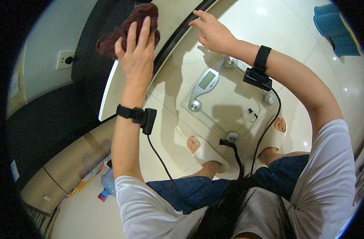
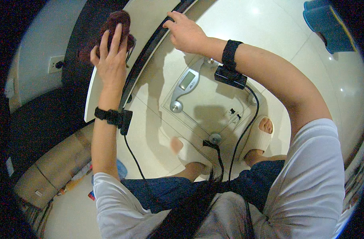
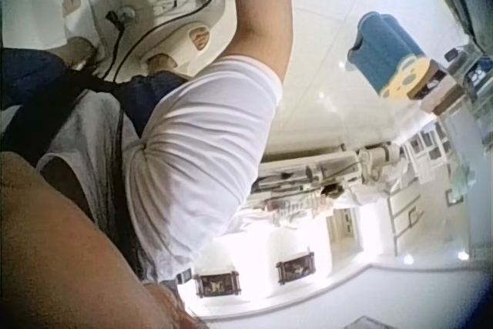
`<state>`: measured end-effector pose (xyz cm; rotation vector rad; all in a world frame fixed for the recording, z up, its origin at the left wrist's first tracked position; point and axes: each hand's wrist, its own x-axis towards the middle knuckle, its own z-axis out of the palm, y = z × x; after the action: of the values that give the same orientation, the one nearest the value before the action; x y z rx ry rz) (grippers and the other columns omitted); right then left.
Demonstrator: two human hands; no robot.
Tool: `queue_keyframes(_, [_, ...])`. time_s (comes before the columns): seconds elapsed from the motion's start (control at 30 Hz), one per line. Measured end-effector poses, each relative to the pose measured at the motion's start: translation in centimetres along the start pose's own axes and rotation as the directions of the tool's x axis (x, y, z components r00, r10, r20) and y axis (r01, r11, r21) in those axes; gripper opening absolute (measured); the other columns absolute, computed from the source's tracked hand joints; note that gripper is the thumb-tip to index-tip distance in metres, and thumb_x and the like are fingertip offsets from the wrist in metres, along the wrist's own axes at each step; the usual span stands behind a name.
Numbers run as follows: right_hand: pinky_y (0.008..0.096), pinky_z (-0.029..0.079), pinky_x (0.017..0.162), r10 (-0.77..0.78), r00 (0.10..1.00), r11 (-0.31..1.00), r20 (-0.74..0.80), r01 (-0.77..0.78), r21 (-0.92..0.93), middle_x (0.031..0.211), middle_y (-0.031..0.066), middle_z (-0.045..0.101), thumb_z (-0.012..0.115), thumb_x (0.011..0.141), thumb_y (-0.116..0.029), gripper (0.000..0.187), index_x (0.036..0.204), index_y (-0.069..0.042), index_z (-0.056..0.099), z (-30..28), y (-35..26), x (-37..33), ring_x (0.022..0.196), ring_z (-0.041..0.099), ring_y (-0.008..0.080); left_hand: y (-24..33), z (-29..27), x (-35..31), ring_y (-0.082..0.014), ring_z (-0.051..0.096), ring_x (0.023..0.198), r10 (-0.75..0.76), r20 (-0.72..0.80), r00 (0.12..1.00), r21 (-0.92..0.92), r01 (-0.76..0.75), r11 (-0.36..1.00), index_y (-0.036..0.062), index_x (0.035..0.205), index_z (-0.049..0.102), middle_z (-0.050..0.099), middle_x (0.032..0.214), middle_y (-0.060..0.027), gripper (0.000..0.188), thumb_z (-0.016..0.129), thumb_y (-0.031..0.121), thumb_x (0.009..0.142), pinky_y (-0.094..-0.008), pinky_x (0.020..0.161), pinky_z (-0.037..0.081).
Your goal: The person wipes the exterior surfaces of a piano and a floor scale with a cloth.
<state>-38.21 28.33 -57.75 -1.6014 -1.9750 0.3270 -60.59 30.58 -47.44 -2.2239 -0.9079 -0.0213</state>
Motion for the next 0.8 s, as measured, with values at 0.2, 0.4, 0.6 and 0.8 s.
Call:
queue_keyframes(0.2, [0.0389, 0.041, 0.102, -0.028, 0.999, 0.995, 0.035, 0.024, 0.101, 0.136, 0.0159, 0.042, 0.053, 0.083, -0.008, 0.044, 0.127, -0.007, 0.049, -0.2, -1.2, 0.7, 0.124, 0.045, 0.0339, -0.2, 0.6, -0.9, -0.0163, 0.037, 0.13, 0.011, 0.015, 1.0, 0.023, -0.012, 1.0, 0.022, 0.11, 0.066, 0.04, 0.145, 0.0111, 0.034, 0.062, 0.012, 0.079, -0.041, 0.102, 0.023])
queue_keyframes(0.4, [0.0405, 0.043, 0.098, -0.048, 0.995, 0.955, 0.091, 0.019, 0.296, 0.132, 0.0158, 0.045, 0.053, 0.084, -0.008, 0.048, 0.131, -0.008, 0.043, -0.5, -2.8, 0.7, 0.118, 0.049, 0.0341, -0.2, 0.4, -1.5, -0.0177, 0.039, 0.127, 0.003, 0.03, 1.0, 0.036, -0.004, 0.999, 0.0213, 0.11, 0.066, 0.044, 0.142, 0.0106, 0.033, 0.062, 0.013, 0.079, -0.0422, 0.099, 0.024])
queue_keyframes(0.6, [0.0431, 0.044, 0.095, 0.015, 0.998, 0.923, 0.061, -0.037, 0.382, 0.126, 0.0196, 0.046, 0.055, 0.086, -0.009, 0.057, 0.139, -0.01, 0.033, -1.3, -2.9, 1.1, 0.112, 0.051, 0.0371, 1.5, 0.5, 1.5, -0.0165, 0.042, 0.123, 0.03, -0.038, 0.999, 0.092, -0.026, 0.995, 0.0188, 0.105, 0.067, 0.047, 0.136, 0.0081, 0.025, 0.06, 0.021, 0.081, -0.0406, 0.094, 0.027])
queue_keyframes(0.8, [0.0454, 0.046, 0.094, 0.072, 0.995, 0.901, -0.063, -0.038, 0.433, 0.126, 0.0218, 0.048, 0.055, 0.082, -0.009, 0.063, 0.14, -0.008, 0.033, -1.6, -1.3, 1.6, 0.112, 0.052, 0.0395, 3.0, 1.4, 4.4, -0.0169, 0.044, 0.122, 0.031, -0.091, 0.995, 0.079, -0.024, 0.997, 0.0183, 0.105, 0.067, 0.049, 0.135, 0.0078, 0.024, 0.06, 0.02, 0.081, -0.0398, 0.094, 0.027])
